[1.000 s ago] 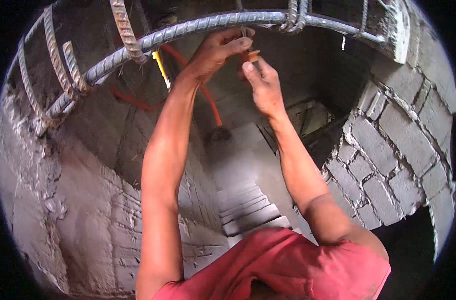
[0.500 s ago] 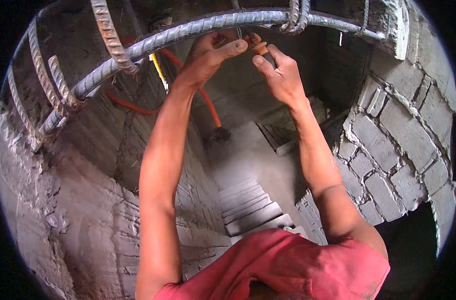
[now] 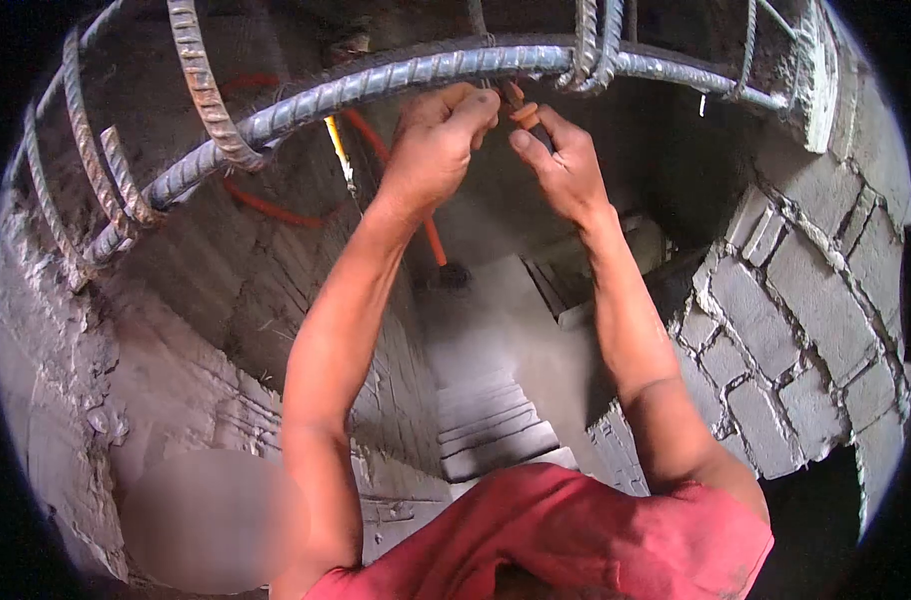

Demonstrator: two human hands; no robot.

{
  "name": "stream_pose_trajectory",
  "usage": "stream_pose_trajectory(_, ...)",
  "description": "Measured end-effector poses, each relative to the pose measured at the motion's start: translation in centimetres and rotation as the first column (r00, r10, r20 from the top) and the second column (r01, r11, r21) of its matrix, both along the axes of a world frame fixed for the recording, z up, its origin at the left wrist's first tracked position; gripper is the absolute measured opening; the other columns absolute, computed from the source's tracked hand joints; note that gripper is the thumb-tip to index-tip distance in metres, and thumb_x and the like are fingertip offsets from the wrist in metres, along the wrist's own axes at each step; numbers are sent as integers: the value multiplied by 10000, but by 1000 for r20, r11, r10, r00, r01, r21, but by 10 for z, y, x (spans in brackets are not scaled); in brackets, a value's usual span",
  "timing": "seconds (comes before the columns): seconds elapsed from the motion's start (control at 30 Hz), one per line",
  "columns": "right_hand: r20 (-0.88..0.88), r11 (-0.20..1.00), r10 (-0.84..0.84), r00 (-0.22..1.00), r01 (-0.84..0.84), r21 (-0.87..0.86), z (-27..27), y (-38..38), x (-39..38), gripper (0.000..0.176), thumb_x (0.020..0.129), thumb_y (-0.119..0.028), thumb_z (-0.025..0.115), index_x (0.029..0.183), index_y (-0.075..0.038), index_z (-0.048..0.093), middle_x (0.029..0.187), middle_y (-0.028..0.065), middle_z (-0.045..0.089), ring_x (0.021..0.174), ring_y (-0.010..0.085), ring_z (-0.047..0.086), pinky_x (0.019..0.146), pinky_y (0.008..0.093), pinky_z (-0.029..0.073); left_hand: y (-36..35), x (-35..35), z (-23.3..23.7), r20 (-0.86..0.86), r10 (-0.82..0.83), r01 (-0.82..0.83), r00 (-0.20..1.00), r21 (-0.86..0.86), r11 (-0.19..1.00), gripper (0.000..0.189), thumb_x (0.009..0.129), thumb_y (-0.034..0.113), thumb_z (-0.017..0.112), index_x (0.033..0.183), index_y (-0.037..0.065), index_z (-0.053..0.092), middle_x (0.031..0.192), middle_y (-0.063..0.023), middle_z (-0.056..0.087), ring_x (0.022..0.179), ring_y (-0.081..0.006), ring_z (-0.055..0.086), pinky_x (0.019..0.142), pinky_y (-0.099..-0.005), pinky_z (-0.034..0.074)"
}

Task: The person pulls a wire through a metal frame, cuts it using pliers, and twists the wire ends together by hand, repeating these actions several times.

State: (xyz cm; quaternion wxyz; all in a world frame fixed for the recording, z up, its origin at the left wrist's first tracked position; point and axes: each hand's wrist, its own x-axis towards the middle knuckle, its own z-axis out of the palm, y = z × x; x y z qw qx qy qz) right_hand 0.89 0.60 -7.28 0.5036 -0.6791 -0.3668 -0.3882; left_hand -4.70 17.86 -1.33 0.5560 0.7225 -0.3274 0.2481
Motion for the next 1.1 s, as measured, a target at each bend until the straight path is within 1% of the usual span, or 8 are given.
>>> stream_pose_trajectory(0.4,5,997,1,1000,-1,-72,14,1,-13,352,900,-313,638,1046,7,628,940,227,659,888,373,655,795,397,497,-9,0,-3,34,-18,22,999,-123,992,256,904,193,595,687,59,569,614,55,458,546,-47,358,505,-241,248)
stream_pose_trajectory(0.67,126,956,71,989,-104,276,4,32,-16,366,886,-312,694,1087,-22,594,864,113,657,791,223,623,766,337,500,-11,-11,-1,69,58,-51,996,-92,994,253,899,211,615,722,31,609,632,42,495,588,-57,413,527,-247,292)
stream_pose_trajectory(0.73,54,975,175,983,-181,128,-3,21,4,422,886,-389,704,1052,-16,597,907,66,652,760,180,602,719,302,493,-6,-16,3,69,83,-79,994,-58,995,260,895,224,630,726,26,615,643,34,517,597,-62,433,535,-247,309)
stream_pose_trajectory(0.83,-203,827,562,802,-552,110,-14,25,12,491,876,-470,705,1032,-16,600,922,71,633,730,147,584,672,276,472,7,-19,8,80,195,-203,978,101,974,316,892,326,659,785,30,650,678,11,582,617,-78,484,559,-241,355)
stream_pose_trajectory(0.9,-170,677,730,662,-667,313,-21,49,6,547,880,-527,675,1068,-21,584,896,62,617,691,139,567,634,265,453,16,-10,21,-174,-144,168,974,134,977,398,883,449,666,874,52,686,737,0,635,637,-91,521,573,-237,386)
stream_pose_trajectory(0.93,-144,316,948,283,-789,527,-26,66,-6,557,892,-548,643,1126,-48,566,889,58,596,708,172,562,625,294,451,18,-4,22,-165,-144,166,976,127,978,398,883,449,666,874,52,686,737,0,635,637,-91,521,573,-237,386)
stream_pose_trajectory(1.03,30,40,997,67,-839,542,-27,102,-10,582,896,-579,608,1185,-77,548,922,58,589,743,203,556,626,335,447,26,10,36,-282,12,83,959,320,944,429,878,495,654,1025,97,714,906,1,666,724,-80,543,605,-237,439)
stream_pose_trajectory(1.1,70,-281,956,-285,-818,501,-30,108,-4,624,880,-630,593,1218,-106,548,884,1,556,706,169,540,627,335,440,17,6,44,-318,-5,128,948,368,921,385,888,437,644,1064,100,706,966,-10,662,763,-90,539,644,-241,444)
